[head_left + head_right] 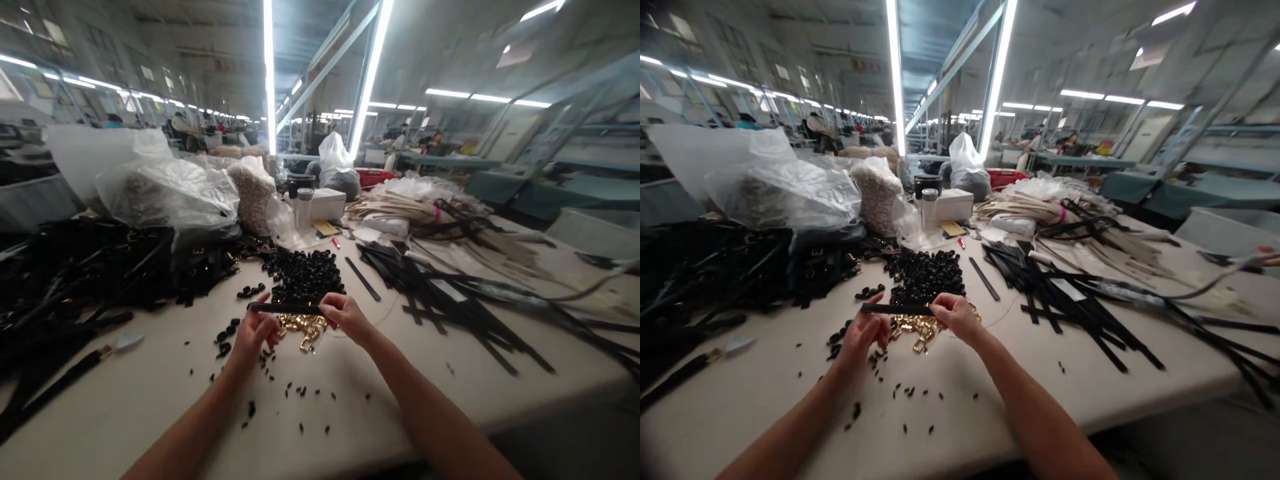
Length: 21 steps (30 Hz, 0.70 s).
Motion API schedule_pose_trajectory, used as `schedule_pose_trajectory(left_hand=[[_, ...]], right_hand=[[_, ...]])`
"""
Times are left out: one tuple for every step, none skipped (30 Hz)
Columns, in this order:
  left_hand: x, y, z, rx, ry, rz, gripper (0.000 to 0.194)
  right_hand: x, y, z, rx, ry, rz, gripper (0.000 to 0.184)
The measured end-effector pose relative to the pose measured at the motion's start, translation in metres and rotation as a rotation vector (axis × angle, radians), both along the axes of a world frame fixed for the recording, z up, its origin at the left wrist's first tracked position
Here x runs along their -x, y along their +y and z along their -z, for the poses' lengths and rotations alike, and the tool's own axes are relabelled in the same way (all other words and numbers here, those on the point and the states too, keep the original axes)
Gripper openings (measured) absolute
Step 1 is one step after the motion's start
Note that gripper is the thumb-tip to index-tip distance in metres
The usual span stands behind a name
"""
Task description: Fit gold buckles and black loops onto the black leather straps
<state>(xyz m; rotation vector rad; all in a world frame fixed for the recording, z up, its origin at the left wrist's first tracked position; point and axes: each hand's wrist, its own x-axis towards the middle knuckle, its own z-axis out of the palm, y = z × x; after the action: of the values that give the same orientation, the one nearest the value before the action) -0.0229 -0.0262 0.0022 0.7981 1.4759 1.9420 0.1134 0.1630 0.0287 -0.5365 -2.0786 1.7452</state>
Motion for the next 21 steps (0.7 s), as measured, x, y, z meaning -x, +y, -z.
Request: schedule_pose_trajectory(left_hand=[[0.003, 0.0, -0.002, -0.007, -0.039, -0.045, 0.069], [0.006, 0.0, -0.003, -0.006, -0.072, -0.094, 0.065], [0.009, 0.0, -0.004, 0.0, -0.098, -0.138, 0.06], [0.011, 0.0, -0.004, 0.009, -0.114, -0.17, 0.057], [0.012, 0.0, -0.004, 0.022, -0.117, -0.19, 0.055], [0.013, 0.0, -0.004, 0.038, -0.111, -0.201, 0.053], [0.013, 0.0, -0.004, 0.055, -0.096, -0.205, 0.053], [0.012, 0.0, -0.004, 0.07, -0.079, -0.208, 0.052], [0.011, 0.0, -0.005, 0.082, -0.064, -0.209, 0.053], [0.009, 0.001, -0.005, 0.093, -0.054, -0.206, 0.053], [0.006, 0.001, -0.006, 0.102, -0.051, -0.2, 0.054], [0.003, 0.001, -0.007, 0.11, -0.05, -0.189, 0.055], [0.0, 0.001, -0.008, 0.121, -0.051, -0.172, 0.056], [-0.004, 0.002, -0.008, 0.132, -0.049, -0.153, 0.057], [-0.008, 0.002, -0.009, 0.142, -0.041, -0.133, 0.057], [-0.012, 0.002, -0.01, 0.149, -0.026, -0.112, 0.056], [-0.015, 0.002, -0.011, 0.153, -0.007, -0.093, 0.056], [-0.018, 0.002, -0.011, 0.153, 0.013, -0.076, 0.055], [-0.021, 0.001, -0.012, 0.152, 0.032, -0.064, 0.055], [-0.023, 0.001, -0.012, 0.151, 0.047, -0.056, 0.055], [-0.024, 0.001, -0.013, 0.153, 0.055, -0.053, 0.055]], right_hand=[[0.001, -0.004, 0.003, 0.009, -0.03, -0.04, 0.021], [0.001, -0.006, 0.006, 0.016, -0.056, -0.068, 0.02], [0.002, -0.006, 0.009, 0.022, -0.078, -0.089, 0.019], [0.002, -0.004, 0.011, 0.031, -0.099, -0.103, 0.019], [0.003, -0.002, 0.012, 0.035, -0.119, -0.114, 0.018], [0.003, 0.0, 0.013, 0.022, -0.138, -0.123, 0.018], [0.002, 0.002, 0.013, -0.021, -0.154, -0.126, 0.018], [0.001, 0.002, 0.011, -0.103, -0.165, -0.12, 0.017], [0.0, 0.001, 0.009, -0.222, -0.168, -0.107, 0.017], [-0.001, -0.001, 0.007, -0.368, -0.162, -0.086, 0.016], [-0.002, -0.005, 0.005, -0.523, -0.146, -0.066, 0.015], [-0.003, -0.01, 0.003, -0.662, -0.123, -0.054, 0.014], [-0.003, -0.015, 0.002, -0.767, -0.095, -0.054, 0.015], [-0.003, -0.022, 0.002, -0.832, -0.063, -0.061, 0.018], [-0.003, -0.028, 0.002, -0.859, -0.03, -0.071, 0.022], [-0.002, -0.034, 0.004, -0.854, 0.001, -0.083, 0.023], [0.0, -0.04, 0.005, -0.825, 0.029, -0.091, 0.023], [0.001, -0.044, 0.007, -0.783, 0.054, -0.089, 0.023], [0.002, -0.048, 0.009, -0.739, 0.075, -0.083, 0.022], [0.004, -0.05, 0.011, -0.699, 0.091, -0.077, 0.021], [0.005, -0.052, 0.013, -0.666, 0.102, -0.073, 0.02]])
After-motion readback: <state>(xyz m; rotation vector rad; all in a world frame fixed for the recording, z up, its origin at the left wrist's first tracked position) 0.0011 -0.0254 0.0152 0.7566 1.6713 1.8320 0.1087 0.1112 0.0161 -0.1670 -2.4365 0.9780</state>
